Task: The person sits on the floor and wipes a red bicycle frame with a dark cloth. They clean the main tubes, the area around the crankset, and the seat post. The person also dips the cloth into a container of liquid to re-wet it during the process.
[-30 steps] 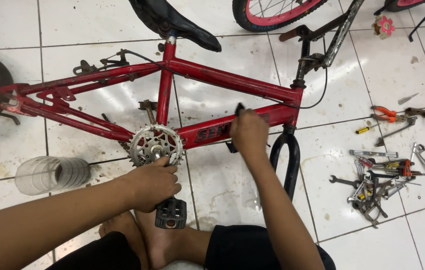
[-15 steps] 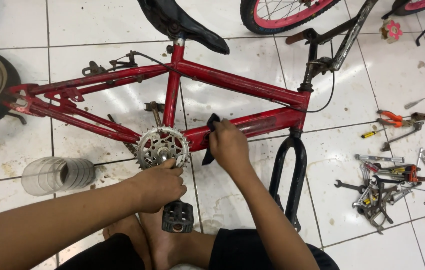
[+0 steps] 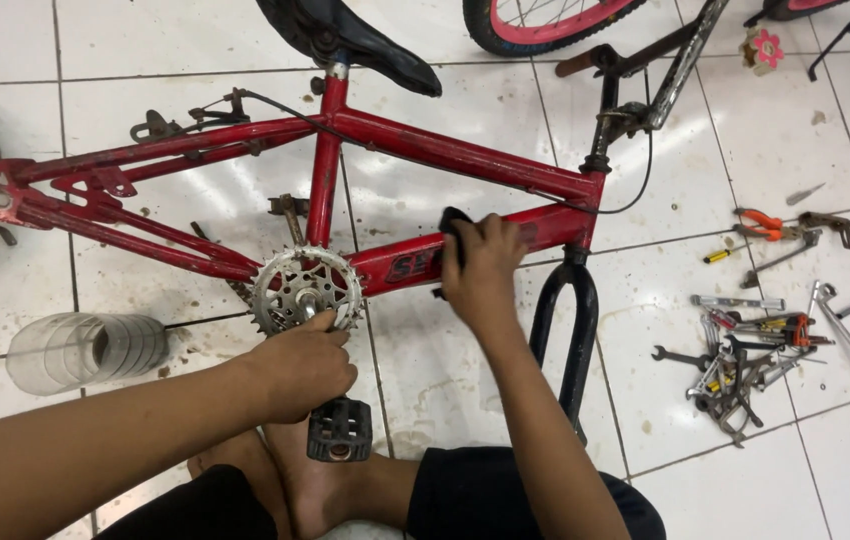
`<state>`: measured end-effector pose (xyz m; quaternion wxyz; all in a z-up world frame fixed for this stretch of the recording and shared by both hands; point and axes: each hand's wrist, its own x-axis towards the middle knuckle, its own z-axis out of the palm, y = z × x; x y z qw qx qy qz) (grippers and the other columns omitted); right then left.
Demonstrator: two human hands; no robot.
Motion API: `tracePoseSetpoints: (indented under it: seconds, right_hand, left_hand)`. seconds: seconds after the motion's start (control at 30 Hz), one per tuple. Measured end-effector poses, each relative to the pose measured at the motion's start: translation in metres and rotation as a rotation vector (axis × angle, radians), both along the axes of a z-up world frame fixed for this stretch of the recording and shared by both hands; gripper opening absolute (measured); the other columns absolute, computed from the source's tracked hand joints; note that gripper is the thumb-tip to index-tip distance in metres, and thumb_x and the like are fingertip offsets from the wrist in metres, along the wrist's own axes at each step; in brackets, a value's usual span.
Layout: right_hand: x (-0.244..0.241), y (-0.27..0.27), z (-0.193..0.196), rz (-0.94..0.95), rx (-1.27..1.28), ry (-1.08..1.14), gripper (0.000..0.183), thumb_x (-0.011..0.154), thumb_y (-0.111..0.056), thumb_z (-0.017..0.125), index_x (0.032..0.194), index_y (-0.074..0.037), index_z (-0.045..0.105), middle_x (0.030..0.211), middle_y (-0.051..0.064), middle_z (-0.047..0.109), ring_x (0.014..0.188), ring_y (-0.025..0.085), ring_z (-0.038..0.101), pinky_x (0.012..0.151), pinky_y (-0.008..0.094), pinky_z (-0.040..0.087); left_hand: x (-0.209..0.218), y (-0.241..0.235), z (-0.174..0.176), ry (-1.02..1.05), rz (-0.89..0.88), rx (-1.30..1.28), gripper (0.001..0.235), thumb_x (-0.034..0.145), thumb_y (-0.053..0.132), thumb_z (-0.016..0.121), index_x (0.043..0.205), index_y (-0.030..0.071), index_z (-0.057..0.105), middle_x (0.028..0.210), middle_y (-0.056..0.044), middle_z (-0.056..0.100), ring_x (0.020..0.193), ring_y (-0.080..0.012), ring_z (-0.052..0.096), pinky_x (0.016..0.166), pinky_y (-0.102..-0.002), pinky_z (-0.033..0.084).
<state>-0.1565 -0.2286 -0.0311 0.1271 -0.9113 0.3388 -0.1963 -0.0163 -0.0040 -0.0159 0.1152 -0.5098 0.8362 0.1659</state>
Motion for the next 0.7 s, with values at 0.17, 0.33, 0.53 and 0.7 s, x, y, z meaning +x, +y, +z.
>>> tracePoseSetpoints:
  seconds: [0.17, 0.33, 0.53, 0.7]
  right_hand:
    - [-0.017, -0.014, 0.011, -0.133, -0.100, 0.041, 0.032, 0.102, -0.024, 0.055, 0.125, -0.011, 0.071, 0.130, 0.017, 0.045, 0.119, 0.046, 0.045, 0.099, 0.062, 0.039]
    - [-0.040, -0.063, -0.021, -0.386, -0.137, -0.086, 0.022, 0.101, -0.018, 0.060, 0.119, -0.017, 0.073, 0.141, 0.015, 0.037, 0.122, 0.046, 0.038, 0.099, 0.057, 0.037]
    - [-0.044, -0.046, -0.009, -0.064, -0.081, -0.053, 0.041, 0.091, 0.000, 0.055, 0.128, -0.010, 0.069, 0.121, 0.011, 0.048, 0.110, 0.039, 0.050, 0.090, 0.045, 0.041]
    - [-0.076, -0.073, 0.021, -0.281, -0.008, 0.074, 0.054, 0.084, 0.014, 0.058, 0.138, 0.007, 0.062, 0.114, 0.022, 0.047, 0.110, 0.045, 0.054, 0.089, 0.049, 0.057]
  left_hand:
    - [0.002, -0.001, 0.018, -0.008, -0.012, 0.023, 0.023, 0.070, 0.003, 0.081, 0.092, 0.004, 0.073, 0.083, -0.011, 0.073, 0.093, -0.0278, 0.064, 0.106, -0.051, 0.031]
    - [0.000, -0.002, 0.016, -0.030, -0.021, 0.034, 0.024, 0.071, 0.003, 0.081, 0.093, 0.005, 0.073, 0.083, -0.010, 0.073, 0.091, -0.0269, 0.065, 0.107, -0.050, 0.031]
    - [0.001, -0.005, 0.020, -0.052, -0.038, 0.072, 0.021, 0.072, 0.004, 0.080, 0.092, 0.005, 0.074, 0.082, -0.011, 0.074, 0.089, -0.0277, 0.067, 0.106, -0.052, 0.032]
    - [0.000, -0.002, 0.023, -0.064, -0.047, 0.057, 0.029, 0.072, 0.005, 0.081, 0.100, 0.004, 0.074, 0.090, -0.012, 0.075, 0.096, -0.0289, 0.066, 0.109, -0.054, 0.030]
